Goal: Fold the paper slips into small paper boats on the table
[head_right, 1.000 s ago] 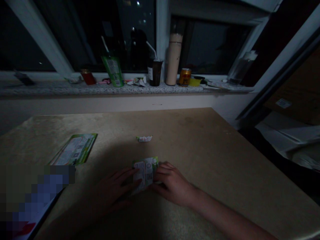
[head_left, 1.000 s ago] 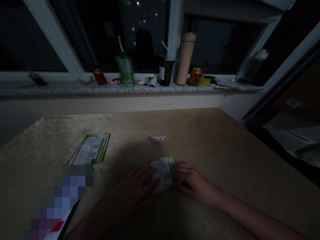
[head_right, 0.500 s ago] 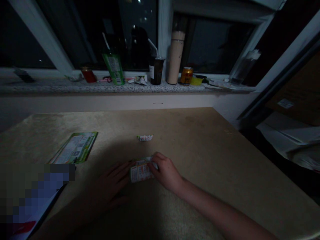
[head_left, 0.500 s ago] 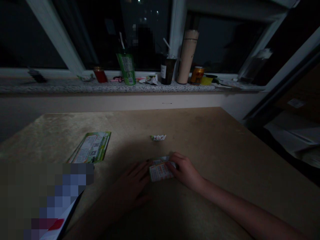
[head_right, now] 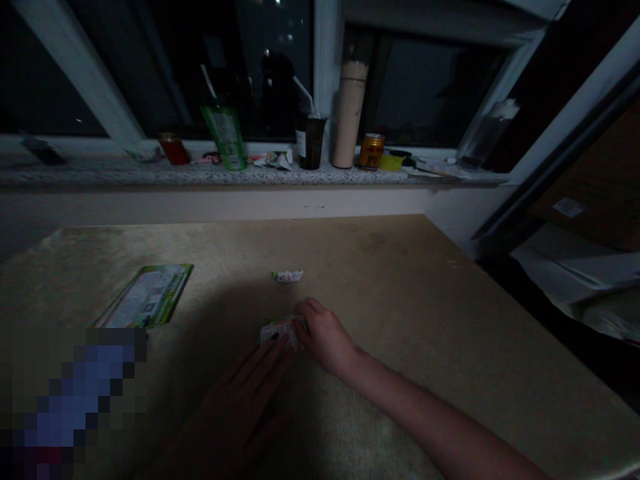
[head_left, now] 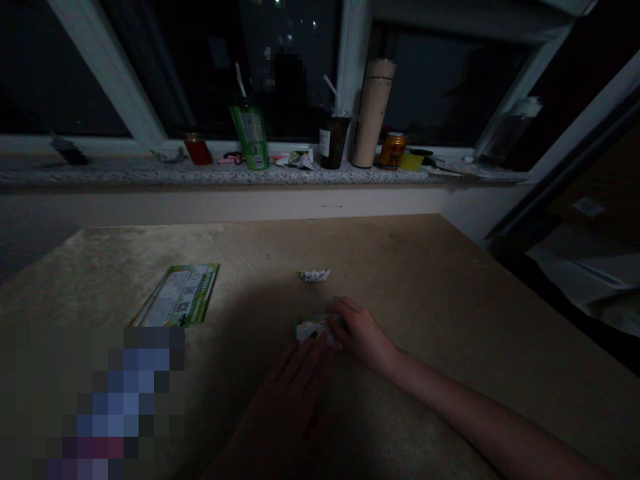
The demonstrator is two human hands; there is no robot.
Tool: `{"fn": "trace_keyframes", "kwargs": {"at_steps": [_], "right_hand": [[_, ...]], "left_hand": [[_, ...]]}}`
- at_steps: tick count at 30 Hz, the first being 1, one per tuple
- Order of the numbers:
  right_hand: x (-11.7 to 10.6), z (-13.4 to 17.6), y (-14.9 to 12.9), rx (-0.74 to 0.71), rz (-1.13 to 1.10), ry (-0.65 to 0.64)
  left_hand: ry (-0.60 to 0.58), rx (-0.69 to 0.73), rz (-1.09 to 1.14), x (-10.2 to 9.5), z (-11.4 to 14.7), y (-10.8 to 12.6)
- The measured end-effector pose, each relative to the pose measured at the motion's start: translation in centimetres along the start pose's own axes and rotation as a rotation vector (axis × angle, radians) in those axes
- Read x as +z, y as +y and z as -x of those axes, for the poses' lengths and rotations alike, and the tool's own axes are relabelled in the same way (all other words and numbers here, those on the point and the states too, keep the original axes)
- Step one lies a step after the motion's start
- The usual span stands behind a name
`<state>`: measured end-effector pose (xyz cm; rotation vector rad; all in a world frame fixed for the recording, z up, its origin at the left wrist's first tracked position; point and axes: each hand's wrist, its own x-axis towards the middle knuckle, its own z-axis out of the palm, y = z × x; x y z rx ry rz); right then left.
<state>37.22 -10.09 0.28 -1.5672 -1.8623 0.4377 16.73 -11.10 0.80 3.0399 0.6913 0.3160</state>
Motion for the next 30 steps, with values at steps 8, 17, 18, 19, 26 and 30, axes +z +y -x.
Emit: {"fn": "trace_keyframes", "kwargs": {"at_steps": [8, 17, 18, 19, 26, 30], "right_hand": [[0.5, -0.5, 0.2, 0.023, -0.001, -0.047], [1.1, -0.6, 0.5, -0.038, 0.277, 0.071], [1.1, -0.6, 0.6, -0.044, 0.266, 0.068], [1.1, -0.7, 0.6, -0.049, 0.253, 0.060], [0.7, -0.9, 0.6, -0.014, 0.098, 0.021], [0.6, -0.8, 0.8, -0.003, 0.059, 0.008]], "left_hand": [[-0.057, -0.082, 0.015, 1.1, 0.1, -0.1], [-0.143, -0.083, 0.040, 0.5, -0.5, -0.3], [-0.143, -0.084, 0.043, 0.4, -0.6, -0.4], [-0.143, -0.084, 0.046, 0.4, -0.6, -0.4], [-0.161, -0.075, 0.064, 0.2, -0.5, -0.9], [-0.149, -0.053, 0.086, 0.3, -0.3, -1.0]]}}
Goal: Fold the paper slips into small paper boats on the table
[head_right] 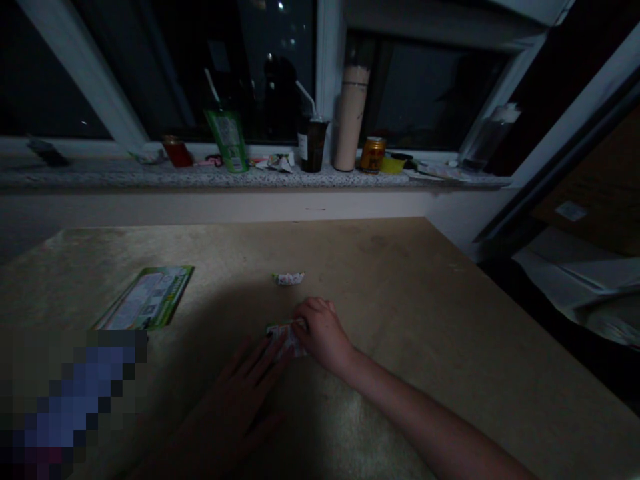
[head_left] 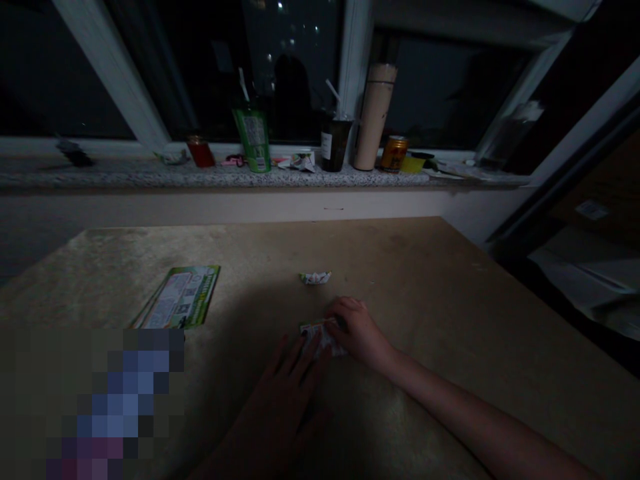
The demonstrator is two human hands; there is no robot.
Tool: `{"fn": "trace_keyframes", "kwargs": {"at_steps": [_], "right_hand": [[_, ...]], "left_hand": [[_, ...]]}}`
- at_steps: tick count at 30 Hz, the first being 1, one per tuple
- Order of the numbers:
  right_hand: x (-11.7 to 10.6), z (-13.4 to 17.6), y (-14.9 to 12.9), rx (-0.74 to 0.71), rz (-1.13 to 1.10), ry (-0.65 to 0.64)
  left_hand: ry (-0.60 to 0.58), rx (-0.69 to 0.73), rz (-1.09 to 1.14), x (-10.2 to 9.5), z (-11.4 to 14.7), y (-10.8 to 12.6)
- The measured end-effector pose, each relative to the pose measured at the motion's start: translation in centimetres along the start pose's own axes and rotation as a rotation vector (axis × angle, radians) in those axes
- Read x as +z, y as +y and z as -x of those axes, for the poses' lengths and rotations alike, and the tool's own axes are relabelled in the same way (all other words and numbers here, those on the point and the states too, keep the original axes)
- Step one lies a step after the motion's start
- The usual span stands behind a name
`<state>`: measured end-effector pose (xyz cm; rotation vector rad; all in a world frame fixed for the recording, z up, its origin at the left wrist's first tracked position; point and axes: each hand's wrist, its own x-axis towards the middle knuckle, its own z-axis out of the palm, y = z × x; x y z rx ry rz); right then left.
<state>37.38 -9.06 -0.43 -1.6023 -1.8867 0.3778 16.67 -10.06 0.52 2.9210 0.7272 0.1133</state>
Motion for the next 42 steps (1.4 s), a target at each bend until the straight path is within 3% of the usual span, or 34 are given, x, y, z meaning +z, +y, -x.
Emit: {"fn": "trace_keyframes", "kwargs": {"at_steps": [16, 42], "right_hand": [[0.23, 0.28, 0.51, -0.053, -0.118, 0.023], [0.45, 0.33, 0.56, -0.084, -0.087, 0.047]], "left_hand": [[-0.001, 0.006, 0.064, -0.04, 0.03, -0.13], [-0.029, 0.001, 0.036, 0.03, -0.08, -0.13]]}}
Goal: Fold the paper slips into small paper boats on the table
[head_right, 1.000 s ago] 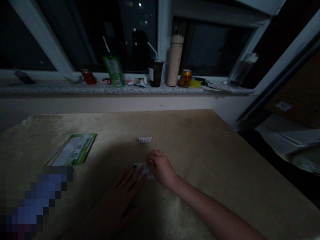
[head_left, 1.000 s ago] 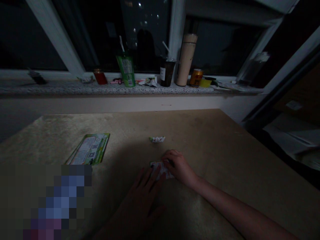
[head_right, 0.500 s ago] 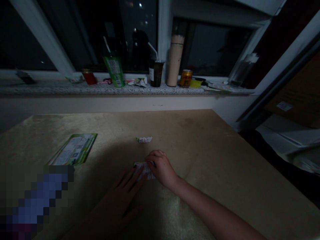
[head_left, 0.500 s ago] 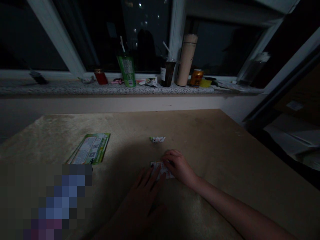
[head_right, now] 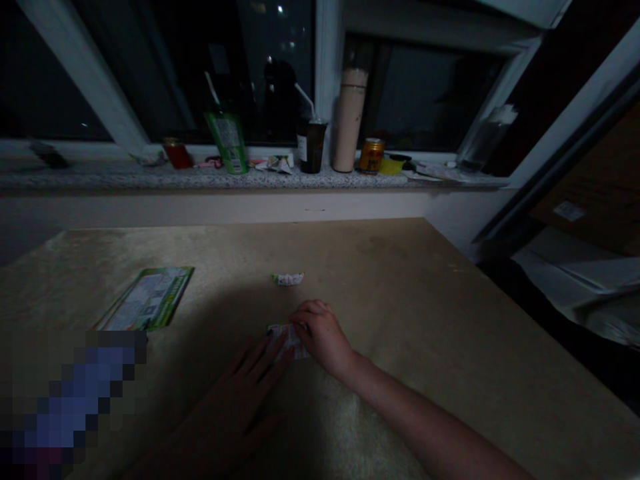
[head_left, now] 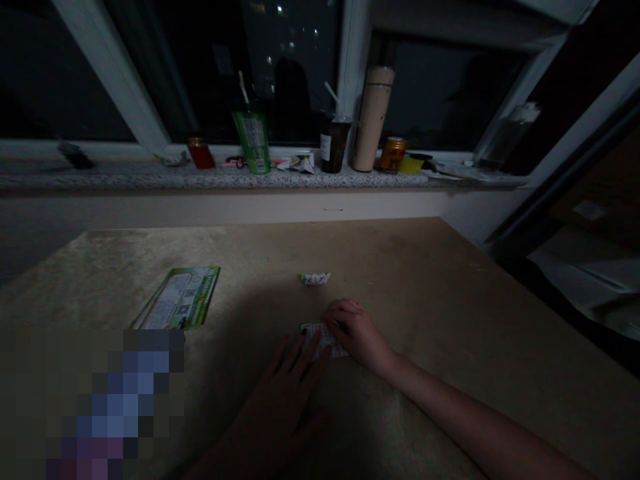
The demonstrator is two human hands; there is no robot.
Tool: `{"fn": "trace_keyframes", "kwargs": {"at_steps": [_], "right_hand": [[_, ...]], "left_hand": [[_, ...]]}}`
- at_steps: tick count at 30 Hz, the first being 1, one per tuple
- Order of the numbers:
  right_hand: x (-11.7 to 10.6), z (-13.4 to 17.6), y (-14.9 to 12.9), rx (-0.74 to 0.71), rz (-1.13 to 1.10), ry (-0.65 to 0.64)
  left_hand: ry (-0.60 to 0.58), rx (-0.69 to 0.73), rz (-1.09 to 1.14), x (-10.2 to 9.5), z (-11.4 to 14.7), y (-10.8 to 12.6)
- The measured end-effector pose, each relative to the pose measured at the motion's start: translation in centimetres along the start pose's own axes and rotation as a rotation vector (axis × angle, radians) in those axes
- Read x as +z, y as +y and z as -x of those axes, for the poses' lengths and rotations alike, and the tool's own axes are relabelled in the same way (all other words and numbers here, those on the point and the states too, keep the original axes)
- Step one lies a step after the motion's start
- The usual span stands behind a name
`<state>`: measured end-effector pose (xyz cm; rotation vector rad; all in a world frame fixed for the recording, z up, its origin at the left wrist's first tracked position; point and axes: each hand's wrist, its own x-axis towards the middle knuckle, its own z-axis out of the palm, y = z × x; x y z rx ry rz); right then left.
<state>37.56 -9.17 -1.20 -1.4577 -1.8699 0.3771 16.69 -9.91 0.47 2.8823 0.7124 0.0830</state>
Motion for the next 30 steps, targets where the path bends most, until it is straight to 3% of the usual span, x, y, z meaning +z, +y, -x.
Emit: {"fn": "trace_keyframes", "kwargs": {"at_steps": [7, 13, 17, 26, 30], "right_hand": [[-0.3, 0.0, -0.1, 0.003, 0.013, -0.010], [-3.5, 1.5, -1.0, -0.141, 0.129, -0.068], [-5.0, 3.6, -1.7, -0.296, 0.222, -0.255], [-5.8, 5.1, -1.2, -0.298, 0.309, -0.489], [-5.9, 5.2, -1.4, -0.262, 0.302, -0.495]], "left_hand": [[0.022, 0.004, 0.033, -0.1, 0.1, 0.1], [-0.014, -0.013, 0.061, 0.0, 0.3, 0.1], [0.004, -0.014, 0.080, 0.0, 0.3, 0.1], [-0.047, -0.035, 0.079, 0.3, 0.3, -0.1], [-0.054, -0.009, 0.067, 0.0, 0.5, -0.4]]}}
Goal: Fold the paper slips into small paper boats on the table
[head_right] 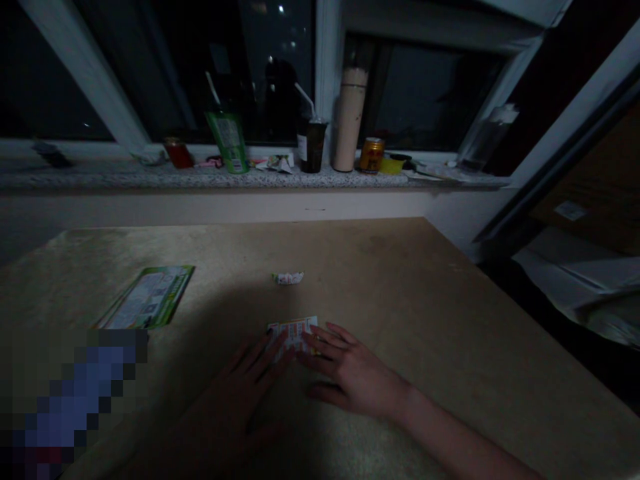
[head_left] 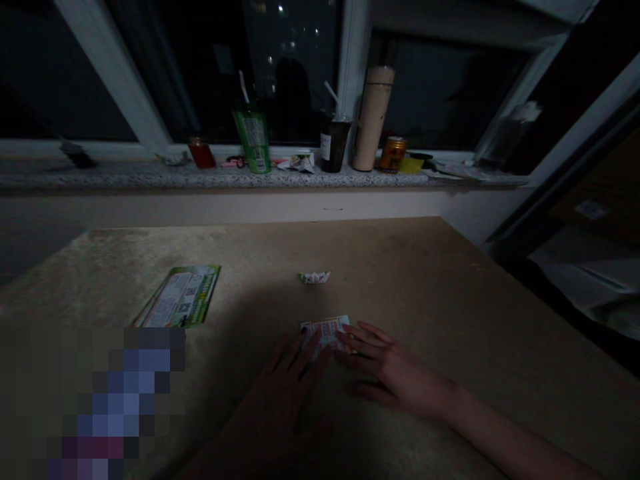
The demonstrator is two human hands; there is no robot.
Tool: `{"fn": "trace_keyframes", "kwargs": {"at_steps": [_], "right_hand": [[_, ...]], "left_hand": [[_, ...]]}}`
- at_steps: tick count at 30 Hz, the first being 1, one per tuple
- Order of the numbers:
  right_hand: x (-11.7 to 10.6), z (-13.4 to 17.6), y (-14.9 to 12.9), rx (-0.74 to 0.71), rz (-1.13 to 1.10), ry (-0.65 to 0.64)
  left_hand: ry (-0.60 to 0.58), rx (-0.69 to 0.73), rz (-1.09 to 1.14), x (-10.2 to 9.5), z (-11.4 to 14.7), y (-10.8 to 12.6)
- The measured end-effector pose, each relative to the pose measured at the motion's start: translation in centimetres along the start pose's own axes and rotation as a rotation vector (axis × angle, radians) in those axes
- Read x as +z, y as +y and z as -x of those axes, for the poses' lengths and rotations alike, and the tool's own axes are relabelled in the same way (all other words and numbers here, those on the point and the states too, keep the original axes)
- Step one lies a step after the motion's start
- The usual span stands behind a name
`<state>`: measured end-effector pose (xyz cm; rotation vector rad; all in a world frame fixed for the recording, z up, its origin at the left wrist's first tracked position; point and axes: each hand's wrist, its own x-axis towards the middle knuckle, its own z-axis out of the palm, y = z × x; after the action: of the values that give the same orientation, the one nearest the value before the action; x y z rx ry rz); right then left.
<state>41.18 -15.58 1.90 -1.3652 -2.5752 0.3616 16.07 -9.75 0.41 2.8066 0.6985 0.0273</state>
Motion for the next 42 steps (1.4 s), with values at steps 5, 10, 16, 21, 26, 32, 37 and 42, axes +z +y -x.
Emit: {"fn": "trace_keyframes", "kwargs": {"at_steps": [5, 10, 16, 21, 26, 32, 37, 42], "right_hand": [[0.4, 0.1, -0.1, 0.022, -0.033, 0.042], [0.6, 0.2, -0.2, 0.042, -0.025, 0.047], [0.5, 0.3, -0.3, 0.059, -0.015, 0.061], [0.6, 0.3, -0.2, 0.055, -0.018, 0.076], [0.4, 0.3, -0.2, 0.047, 0.015, 0.093], [0.4, 0.3, 0.0, 0.033, 0.015, 0.091], [0.6, 0.3, 0.1, 0.035, -0.003, 0.101], [0.6, 0.3, 0.2, 0.025, 0.001, 0.105]], "left_hand": [[-0.018, 0.085, -0.032, -0.9, 0.0, -0.7], [0.060, 0.085, -0.081, -0.5, 0.1, -0.1], [0.139, 0.056, -0.165, 0.5, 1.3, 0.8], [0.194, 0.051, -0.246, 0.6, 1.9, 0.2], [0.181, 0.031, -0.266, 0.5, 2.2, 0.0], [0.212, 0.005, -0.277, 0.5, 2.7, 0.1], [0.177, -0.009, -0.291, 0.8, 3.3, -0.4], [0.201, -0.016, -0.252, 0.4, 3.5, -0.3]]}}
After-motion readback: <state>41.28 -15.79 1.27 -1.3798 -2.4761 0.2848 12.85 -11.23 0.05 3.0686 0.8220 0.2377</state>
